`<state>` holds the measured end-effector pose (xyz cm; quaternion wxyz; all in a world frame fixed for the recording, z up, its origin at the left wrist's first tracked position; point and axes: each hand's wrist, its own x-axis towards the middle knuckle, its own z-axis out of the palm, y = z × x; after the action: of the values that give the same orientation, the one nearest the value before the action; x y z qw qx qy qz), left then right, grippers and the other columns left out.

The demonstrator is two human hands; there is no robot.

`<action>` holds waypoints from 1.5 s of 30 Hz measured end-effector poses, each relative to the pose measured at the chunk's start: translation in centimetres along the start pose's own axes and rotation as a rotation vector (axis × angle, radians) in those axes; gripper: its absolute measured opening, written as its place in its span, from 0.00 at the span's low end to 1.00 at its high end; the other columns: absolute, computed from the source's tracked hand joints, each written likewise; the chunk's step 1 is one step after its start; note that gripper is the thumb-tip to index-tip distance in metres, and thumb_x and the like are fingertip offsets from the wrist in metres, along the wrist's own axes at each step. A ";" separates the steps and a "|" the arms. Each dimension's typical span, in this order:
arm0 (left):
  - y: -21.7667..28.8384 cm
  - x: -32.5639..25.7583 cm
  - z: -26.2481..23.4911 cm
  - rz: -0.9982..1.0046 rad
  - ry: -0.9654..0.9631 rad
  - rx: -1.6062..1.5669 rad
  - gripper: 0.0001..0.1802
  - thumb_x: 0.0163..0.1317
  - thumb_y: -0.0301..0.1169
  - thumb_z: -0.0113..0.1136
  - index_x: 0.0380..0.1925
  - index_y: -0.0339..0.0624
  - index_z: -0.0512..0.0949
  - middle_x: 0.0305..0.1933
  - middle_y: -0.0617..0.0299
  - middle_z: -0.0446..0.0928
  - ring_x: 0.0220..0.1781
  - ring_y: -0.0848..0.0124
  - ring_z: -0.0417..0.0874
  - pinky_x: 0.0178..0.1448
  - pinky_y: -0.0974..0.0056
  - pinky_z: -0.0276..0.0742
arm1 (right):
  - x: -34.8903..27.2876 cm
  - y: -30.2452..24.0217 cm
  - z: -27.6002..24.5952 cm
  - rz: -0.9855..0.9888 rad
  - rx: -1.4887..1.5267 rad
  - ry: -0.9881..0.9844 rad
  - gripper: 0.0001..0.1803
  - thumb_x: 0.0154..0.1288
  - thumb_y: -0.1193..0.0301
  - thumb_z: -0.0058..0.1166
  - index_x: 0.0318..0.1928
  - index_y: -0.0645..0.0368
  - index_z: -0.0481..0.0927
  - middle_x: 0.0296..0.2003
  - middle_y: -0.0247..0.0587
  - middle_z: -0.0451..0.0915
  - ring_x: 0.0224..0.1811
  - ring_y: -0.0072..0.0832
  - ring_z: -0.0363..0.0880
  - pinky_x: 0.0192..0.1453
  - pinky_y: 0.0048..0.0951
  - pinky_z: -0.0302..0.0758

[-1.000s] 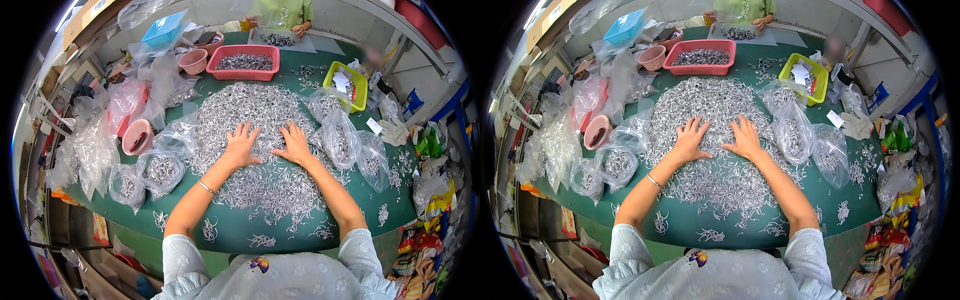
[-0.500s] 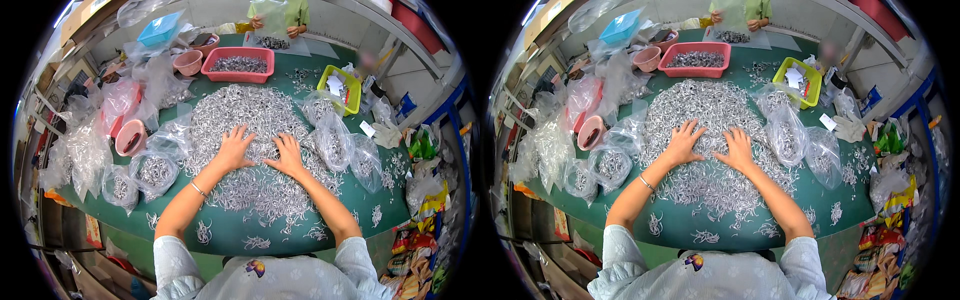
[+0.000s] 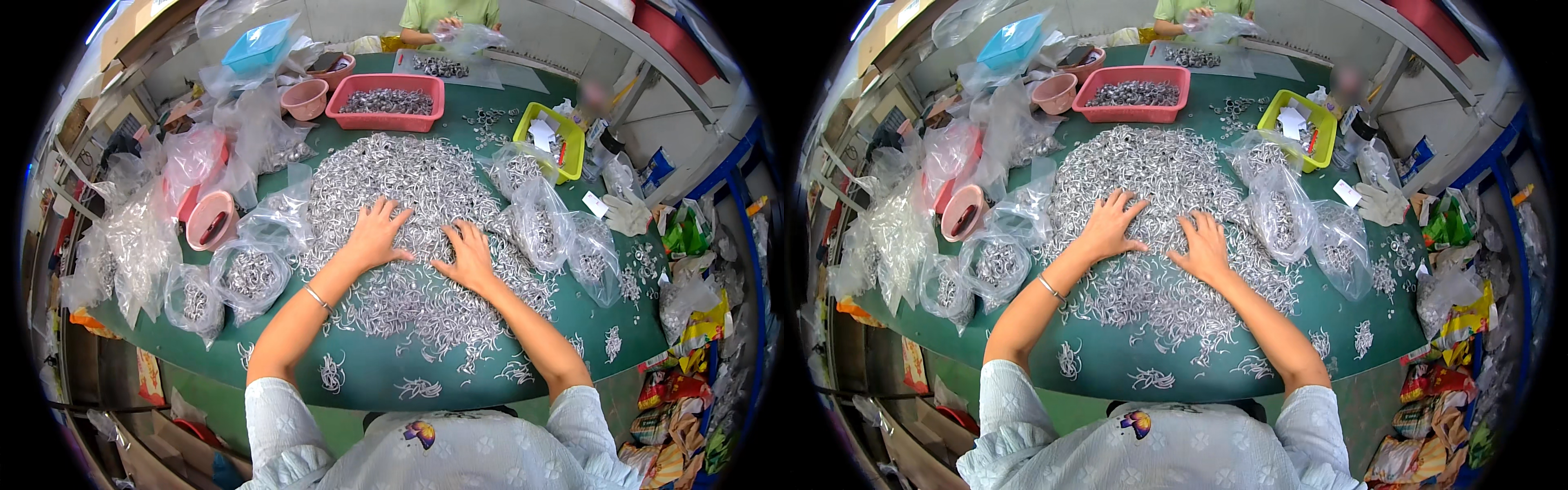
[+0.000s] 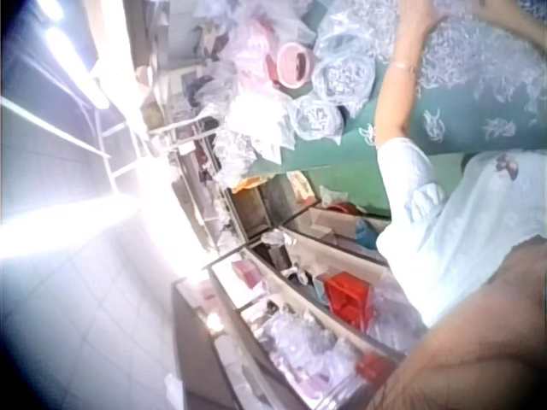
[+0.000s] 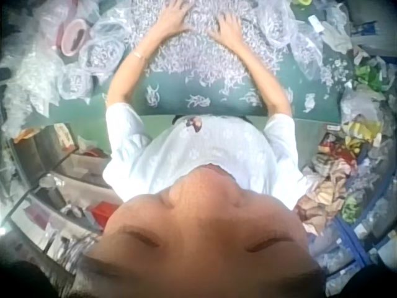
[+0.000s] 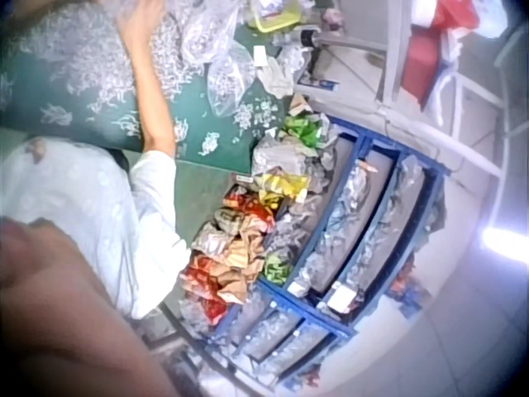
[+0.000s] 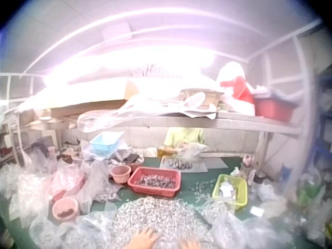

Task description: The person sorts through a large pile of small, curved silver metal parts by hand on a green work table. They pick individual components from the central pile and group them together near the edge of the table.

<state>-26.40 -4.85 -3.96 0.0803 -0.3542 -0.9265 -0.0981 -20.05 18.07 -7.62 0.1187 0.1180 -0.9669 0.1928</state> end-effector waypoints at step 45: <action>0.1 -1.0 1.0 -0.006 0.147 -0.076 0.43 0.41 0.52 0.74 0.59 0.51 0.71 0.58 0.57 0.68 0.65 0.56 0.65 0.59 0.51 0.63 | 5.1 1.8 -3.6 -0.022 -0.116 -0.350 0.07 0.51 0.70 0.61 0.32 0.51 0.87 0.42 0.40 0.78 0.53 0.38 0.72 0.57 0.45 0.63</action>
<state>-25.67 -5.23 -5.14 0.1341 -0.3461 -0.9149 -0.1590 -24.70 20.20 -3.63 -0.0427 0.1535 -0.9809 0.1120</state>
